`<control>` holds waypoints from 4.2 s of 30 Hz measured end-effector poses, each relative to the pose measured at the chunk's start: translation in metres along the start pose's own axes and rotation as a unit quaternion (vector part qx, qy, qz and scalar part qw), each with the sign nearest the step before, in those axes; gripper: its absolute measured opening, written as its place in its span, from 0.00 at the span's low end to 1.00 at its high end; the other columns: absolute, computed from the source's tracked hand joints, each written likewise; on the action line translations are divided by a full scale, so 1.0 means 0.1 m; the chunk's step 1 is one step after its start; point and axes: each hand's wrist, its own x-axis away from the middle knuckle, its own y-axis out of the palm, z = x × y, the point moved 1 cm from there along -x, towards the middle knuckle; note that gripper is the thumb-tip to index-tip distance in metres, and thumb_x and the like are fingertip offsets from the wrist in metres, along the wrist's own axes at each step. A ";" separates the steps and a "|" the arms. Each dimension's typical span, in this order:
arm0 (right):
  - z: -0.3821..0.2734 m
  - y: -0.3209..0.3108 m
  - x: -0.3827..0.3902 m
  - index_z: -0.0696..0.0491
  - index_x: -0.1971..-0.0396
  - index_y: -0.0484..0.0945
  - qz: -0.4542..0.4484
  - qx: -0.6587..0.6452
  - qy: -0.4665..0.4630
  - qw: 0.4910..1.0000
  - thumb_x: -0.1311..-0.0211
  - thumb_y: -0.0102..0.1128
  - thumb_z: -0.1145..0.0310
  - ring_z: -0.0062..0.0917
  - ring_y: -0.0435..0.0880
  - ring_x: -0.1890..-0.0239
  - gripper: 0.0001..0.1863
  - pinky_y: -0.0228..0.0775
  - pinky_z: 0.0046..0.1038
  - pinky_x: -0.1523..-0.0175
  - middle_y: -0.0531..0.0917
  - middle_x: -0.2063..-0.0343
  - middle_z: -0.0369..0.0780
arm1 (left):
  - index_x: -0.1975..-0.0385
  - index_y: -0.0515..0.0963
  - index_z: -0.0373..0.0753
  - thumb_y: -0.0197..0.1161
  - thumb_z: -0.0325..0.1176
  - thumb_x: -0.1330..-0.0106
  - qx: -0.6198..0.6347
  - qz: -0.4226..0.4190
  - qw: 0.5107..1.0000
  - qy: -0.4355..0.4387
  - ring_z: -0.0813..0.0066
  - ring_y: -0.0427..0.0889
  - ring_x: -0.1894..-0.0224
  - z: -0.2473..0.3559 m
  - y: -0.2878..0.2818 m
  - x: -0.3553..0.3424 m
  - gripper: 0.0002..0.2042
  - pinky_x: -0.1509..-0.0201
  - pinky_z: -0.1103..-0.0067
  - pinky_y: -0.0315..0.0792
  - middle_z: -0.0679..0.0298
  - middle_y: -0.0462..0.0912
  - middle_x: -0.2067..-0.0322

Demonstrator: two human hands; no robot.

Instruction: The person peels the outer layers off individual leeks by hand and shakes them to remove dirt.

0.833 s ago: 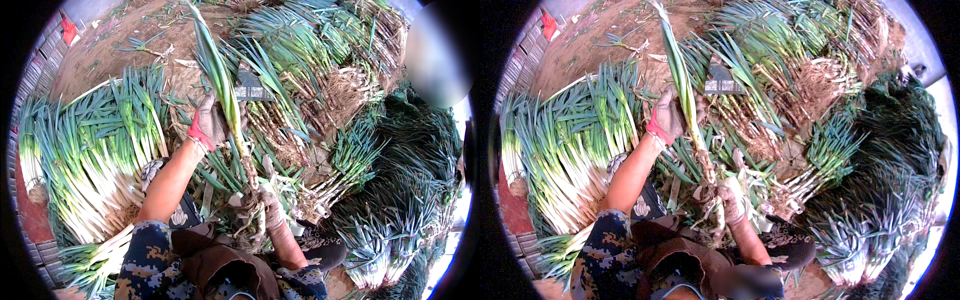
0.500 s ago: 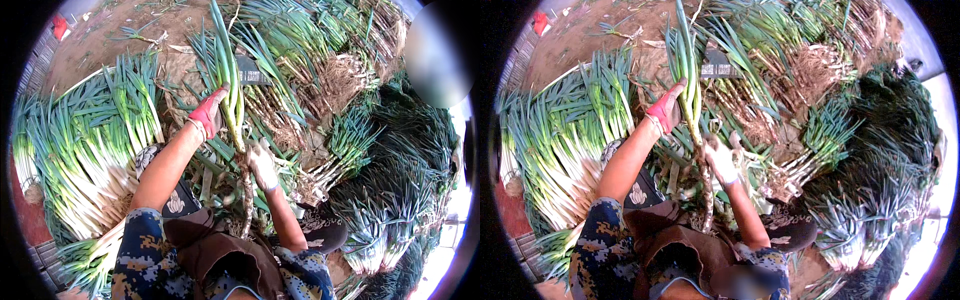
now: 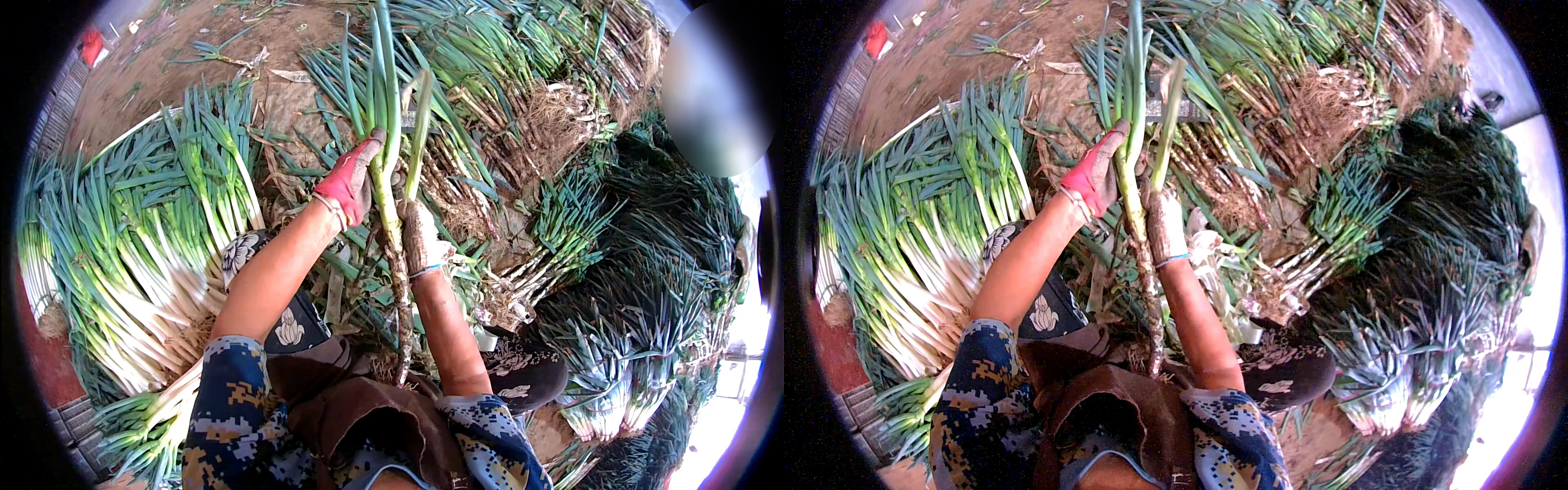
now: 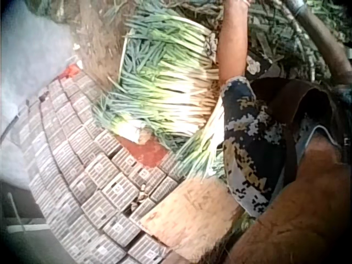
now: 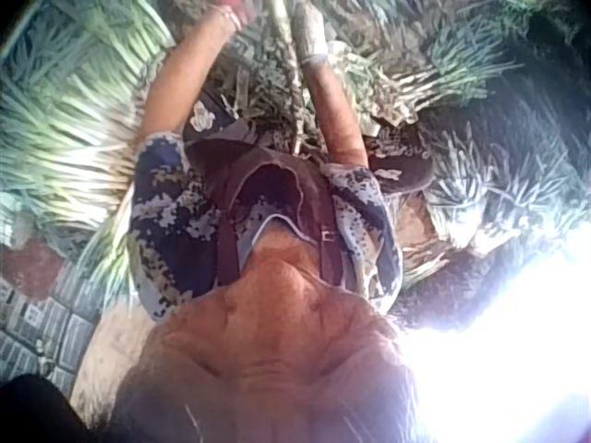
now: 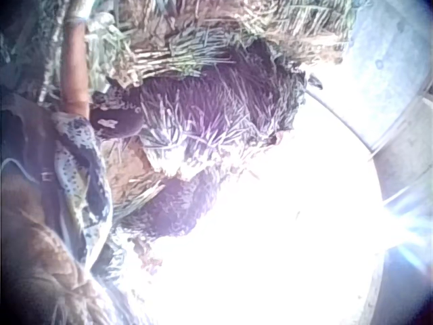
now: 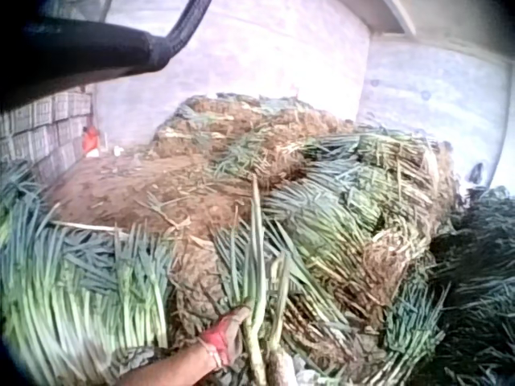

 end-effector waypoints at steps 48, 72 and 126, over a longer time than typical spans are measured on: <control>0.18 0.04 0.48 0.58 0.65 0.72 -0.083 0.269 -0.167 0.945 0.37 0.50 0.55 0.30 0.75 0.72 0.19 0.68 0.31 0.63 0.77 0.75 0.42 | 0.53 0.73 0.44 0.50 0.49 0.31 0.020 -0.033 0.999 0.003 0.65 0.81 0.68 0.11 0.06 -0.04 0.17 0.58 0.63 0.79 0.60 0.80 0.65; 0.90 -0.70 0.92 0.57 0.57 0.76 -0.086 0.521 -0.068 0.846 0.36 0.54 0.56 0.41 0.83 0.67 0.19 0.73 0.37 0.63 0.82 0.71 0.52 | 0.53 0.73 0.33 0.49 0.46 0.32 0.010 -0.090 0.995 0.039 0.67 0.75 0.81 0.65 0.12 -0.02 0.21 0.77 0.73 0.72 0.64 0.76 0.77; 0.52 -1.28 2.15 0.52 0.53 0.78 -0.064 0.609 0.017 0.790 0.40 0.57 0.63 0.39 0.81 0.69 0.16 0.72 0.34 0.64 0.82 0.70 0.48 | 0.52 0.67 0.28 0.55 0.42 0.32 0.062 0.016 0.990 0.128 0.87 0.61 0.83 1.40 -0.31 0.02 0.20 0.84 0.89 0.59 0.72 0.65 0.79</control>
